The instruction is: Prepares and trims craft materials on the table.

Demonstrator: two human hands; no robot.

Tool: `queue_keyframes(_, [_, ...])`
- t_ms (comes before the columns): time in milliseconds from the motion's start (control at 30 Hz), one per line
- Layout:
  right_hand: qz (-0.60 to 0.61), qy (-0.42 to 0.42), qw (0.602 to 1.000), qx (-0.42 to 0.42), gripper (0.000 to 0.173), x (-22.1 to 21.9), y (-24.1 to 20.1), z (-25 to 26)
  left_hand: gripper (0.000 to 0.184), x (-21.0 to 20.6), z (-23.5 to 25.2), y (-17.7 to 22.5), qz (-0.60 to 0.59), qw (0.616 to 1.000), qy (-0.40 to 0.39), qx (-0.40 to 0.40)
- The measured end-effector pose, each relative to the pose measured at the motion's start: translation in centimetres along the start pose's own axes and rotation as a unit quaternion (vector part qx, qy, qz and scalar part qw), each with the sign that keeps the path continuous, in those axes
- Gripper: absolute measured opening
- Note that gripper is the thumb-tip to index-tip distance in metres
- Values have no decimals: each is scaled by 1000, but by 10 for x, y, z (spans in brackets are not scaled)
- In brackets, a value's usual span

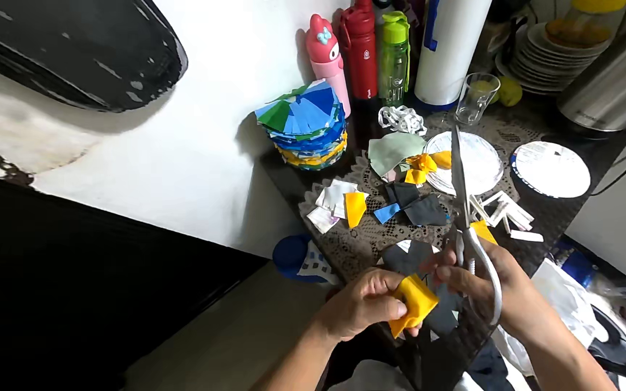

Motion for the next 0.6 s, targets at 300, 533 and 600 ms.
queue_keyframes(300, [-20, -3, 999, -30, 16, -14, 3, -13, 17, 3, 5, 19, 186, 983, 0, -8])
queue_keyframes(533, [-135, 57, 988, 44, 12, -29, -4, 40, 29, 22, 32, 41, 183, 948, 256, 50])
queue_keyframes(600, [-164, 64, 983, 52, 12, -35, -3, 61, 28, 33, 42, 43, 120, 925, 346, 101])
Point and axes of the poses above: each hand's wrist, its own z-axis towards the middle knuckle, its own x-axis out of the back of the hand, y = z × x, the point moved 2 cm from there along z, towards the middle knuckle, and after that the axes turned 10 degrees about y, right-handed, at the moved point
